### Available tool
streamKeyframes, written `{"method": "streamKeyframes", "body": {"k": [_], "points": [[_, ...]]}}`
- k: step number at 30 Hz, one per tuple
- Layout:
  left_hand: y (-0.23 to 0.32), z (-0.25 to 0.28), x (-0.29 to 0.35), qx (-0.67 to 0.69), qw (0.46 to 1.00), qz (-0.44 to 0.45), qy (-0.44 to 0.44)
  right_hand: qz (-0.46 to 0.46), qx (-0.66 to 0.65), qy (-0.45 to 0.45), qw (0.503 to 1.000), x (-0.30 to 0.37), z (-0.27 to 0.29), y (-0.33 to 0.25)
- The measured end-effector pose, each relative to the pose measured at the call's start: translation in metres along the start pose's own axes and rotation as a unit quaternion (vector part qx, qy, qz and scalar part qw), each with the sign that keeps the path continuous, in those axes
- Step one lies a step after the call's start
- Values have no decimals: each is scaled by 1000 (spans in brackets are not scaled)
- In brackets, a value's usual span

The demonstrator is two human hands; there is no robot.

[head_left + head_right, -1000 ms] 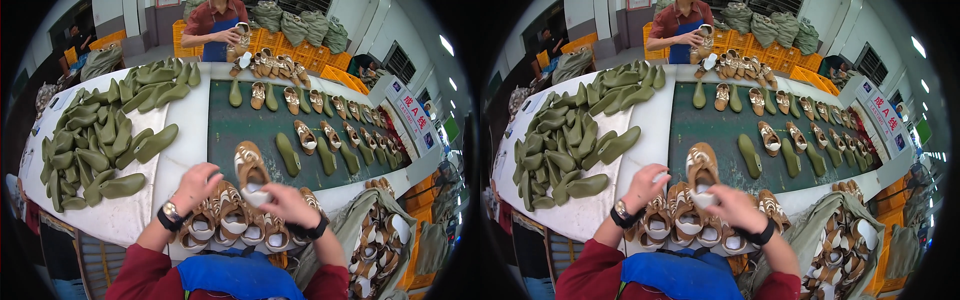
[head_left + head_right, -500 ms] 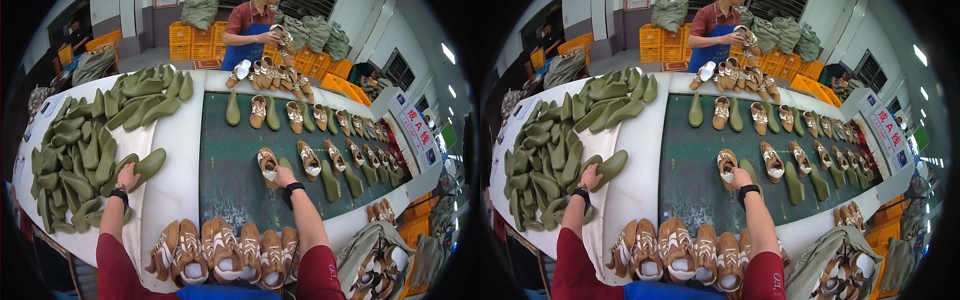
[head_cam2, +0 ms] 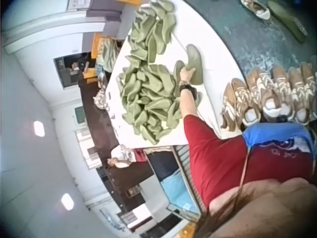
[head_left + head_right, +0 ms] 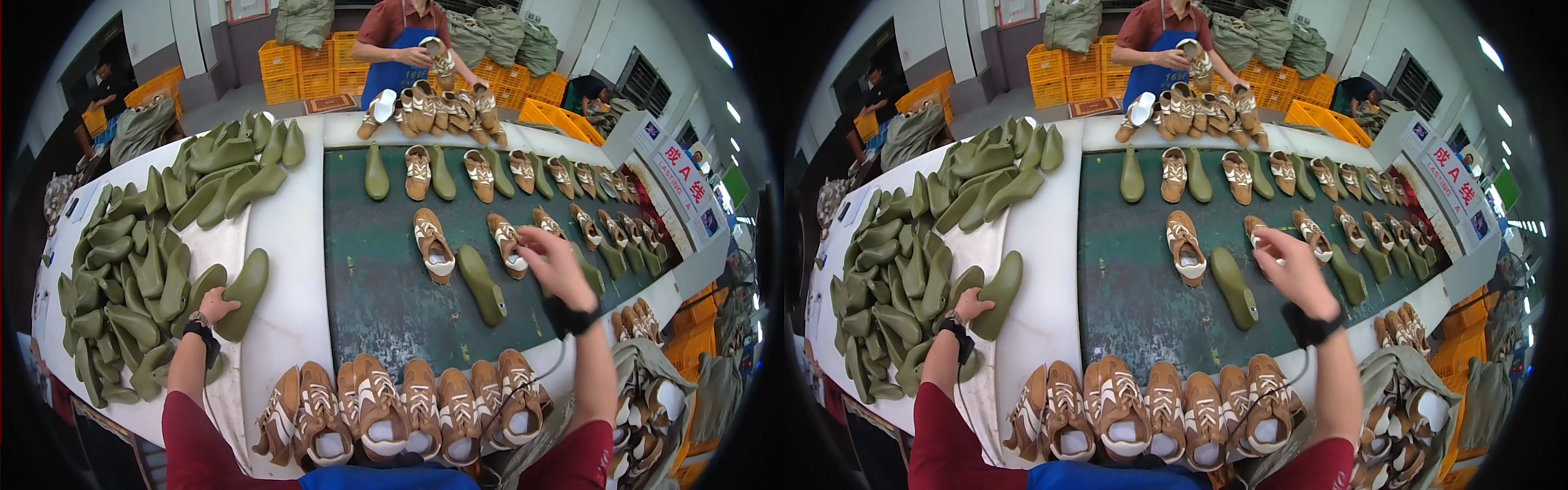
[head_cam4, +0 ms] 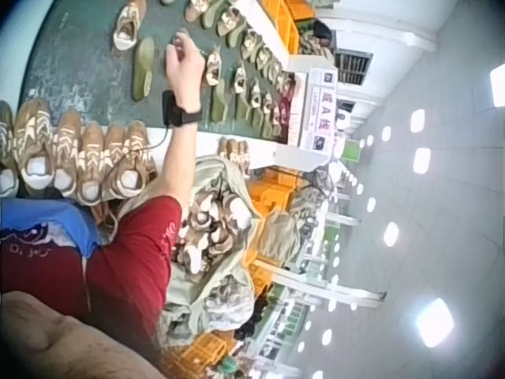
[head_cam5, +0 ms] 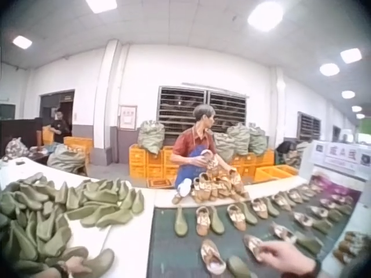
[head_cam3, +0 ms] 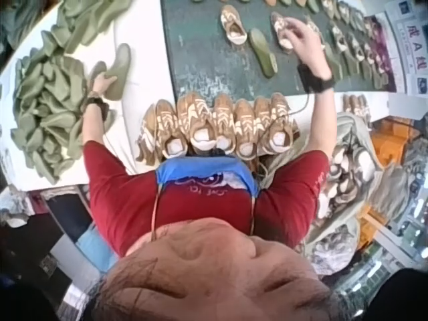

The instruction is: The recorder is assembling shoe components onto green plastic lasts at a factory worktable.

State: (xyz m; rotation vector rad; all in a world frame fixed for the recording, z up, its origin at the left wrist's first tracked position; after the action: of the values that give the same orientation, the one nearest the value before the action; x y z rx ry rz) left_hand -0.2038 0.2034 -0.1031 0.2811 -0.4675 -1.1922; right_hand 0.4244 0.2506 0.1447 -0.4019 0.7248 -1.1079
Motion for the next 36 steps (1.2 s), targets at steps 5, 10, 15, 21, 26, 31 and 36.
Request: {"method": "streamKeyframes", "body": {"k": [5, 10, 15, 21, 26, 31, 36], "points": [[38, -69, 5, 249, 958, 56, -133, -42, 82, 89, 992, 128, 114, -123], [193, -130, -2, 99, 985, 19, -143, -243, 219, 199, 924, 309, 199, -176], [291, -217, 29, -57, 982, -123, -133, -405, 281, 258, 831, 480, 230, -190], [346, -240, 43, -25, 979, -119, -163, -596, 238, 127, 756, 668, 153, -125], [356, -231, 92, -153, 912, -330, -189, -475, 227, 236, 817, 707, 125, -23], [396, -152, 199, -57, 855, -463, -227, -468, 290, 265, 792, 649, 139, 34], [423, -99, 373, 46, 767, -560, -309, -669, 203, 102, 708, 727, 65, 145]]}}
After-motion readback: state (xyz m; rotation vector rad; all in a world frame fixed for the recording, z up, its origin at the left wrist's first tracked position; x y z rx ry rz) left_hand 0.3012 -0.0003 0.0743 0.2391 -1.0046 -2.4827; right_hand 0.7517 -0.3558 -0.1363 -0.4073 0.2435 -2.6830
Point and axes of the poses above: each hand's wrist, its own x-axis away from the middle knuckle, its own z-axis out of the back of the hand, y = z × x, the point moved 7 cm from there along -x, towards the middle knuckle, and after that the axes turned 1 degree about z, right-handed, at the moved point
